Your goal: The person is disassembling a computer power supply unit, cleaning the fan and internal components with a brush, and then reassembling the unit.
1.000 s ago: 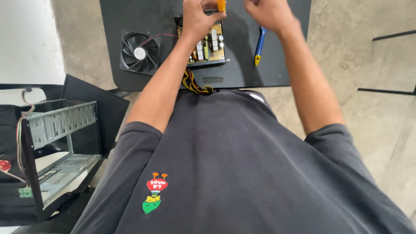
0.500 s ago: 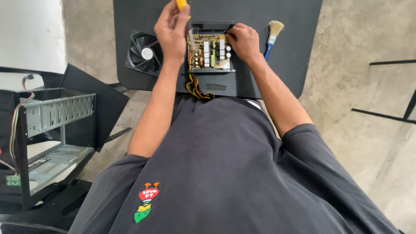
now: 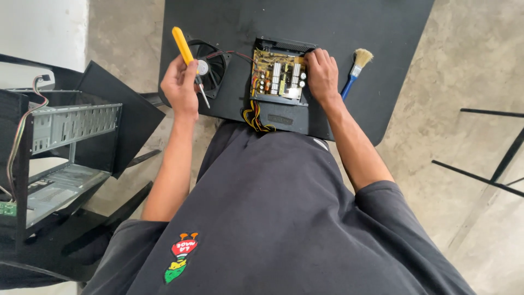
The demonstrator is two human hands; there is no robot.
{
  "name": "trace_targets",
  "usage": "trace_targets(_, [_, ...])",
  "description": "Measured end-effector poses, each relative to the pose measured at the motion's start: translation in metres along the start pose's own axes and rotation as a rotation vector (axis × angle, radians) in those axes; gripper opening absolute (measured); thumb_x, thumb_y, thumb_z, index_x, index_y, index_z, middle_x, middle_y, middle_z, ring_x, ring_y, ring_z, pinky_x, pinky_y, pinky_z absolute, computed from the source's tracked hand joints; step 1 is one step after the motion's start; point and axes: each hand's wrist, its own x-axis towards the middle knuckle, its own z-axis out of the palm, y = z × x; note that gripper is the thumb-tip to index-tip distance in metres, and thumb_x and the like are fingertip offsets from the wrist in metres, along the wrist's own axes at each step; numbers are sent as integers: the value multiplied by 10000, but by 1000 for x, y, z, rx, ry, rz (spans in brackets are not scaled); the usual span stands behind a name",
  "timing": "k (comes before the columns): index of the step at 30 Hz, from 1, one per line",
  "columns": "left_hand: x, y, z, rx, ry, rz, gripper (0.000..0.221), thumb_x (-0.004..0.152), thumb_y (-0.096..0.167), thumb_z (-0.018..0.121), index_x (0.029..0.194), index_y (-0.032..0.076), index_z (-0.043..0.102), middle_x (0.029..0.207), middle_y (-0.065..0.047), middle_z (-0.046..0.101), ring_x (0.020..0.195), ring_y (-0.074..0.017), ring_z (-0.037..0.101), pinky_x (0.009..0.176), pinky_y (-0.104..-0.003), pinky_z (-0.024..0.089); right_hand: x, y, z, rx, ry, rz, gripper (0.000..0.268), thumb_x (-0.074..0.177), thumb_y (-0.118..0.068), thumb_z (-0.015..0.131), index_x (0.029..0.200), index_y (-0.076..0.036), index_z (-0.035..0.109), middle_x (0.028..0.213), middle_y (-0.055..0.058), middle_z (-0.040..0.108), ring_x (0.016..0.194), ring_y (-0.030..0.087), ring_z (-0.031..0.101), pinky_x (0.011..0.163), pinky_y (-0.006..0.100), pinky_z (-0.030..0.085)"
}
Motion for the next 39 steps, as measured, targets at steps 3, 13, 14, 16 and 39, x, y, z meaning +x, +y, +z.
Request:
trace_targets(3, [-8, -8, -8, 7, 15, -65, 333, 976, 233, 737, 1235, 25, 722, 899, -5, 734, 659, -32, 583, 471, -185, 537, 2, -6, -5, -47, 19, -33, 44, 1020, -11, 599, 997, -33, 630, 931, 87, 577, 784, 249, 488, 635, 367, 363])
trace_targets(13, [-6, -26, -6, 44, -145, 0, 246, 1006, 177, 787, 1220, 71, 726, 974, -53, 719, 839, -123, 706, 573, -256, 640, 1, 1, 7, -54, 237, -32, 54, 1033, -182, 658, 998, -143, 649, 939, 7, 542, 780, 209, 535, 634, 323, 383])
trace_targets(14, [-4, -26, -4, 38, -156, 8, 239, 1003, 162, 789, 1216, 70, 730, 969, -55, 718, 836, -126, 713, 565, -256, 641, -1, 1, 7, 3, 223, 18, 117, 983, -203, 743, 1012, -126, 660, 961, 8, 566, 804, 223, 557, 649, 338, 396])
trace_targets(16, [-2, -20, -4, 41, -166, 11, 236, 1006, 160, 784, 1215, 65, 727, 974, -56, 721, 836, -126, 712, 569, -255, 640, -2, 6, 13, -2, 225, 22, 102, 988, -198, 737, 976, -135, 658, 928, -2, 562, 792, 215, 554, 648, 332, 395])
trace_targets(39, [-41, -26, -46, 123, -28, -67, 282, 1040, 183, 757, 1276, 44, 689, 1042, -94, 699, 863, -152, 695, 645, -291, 646, -8, 29, -19, 1049, 475, 913, 70, 990, 2, 636, 1032, 21, 688, 929, 181, 780, 802, 220, 795, 688, 261, 633])
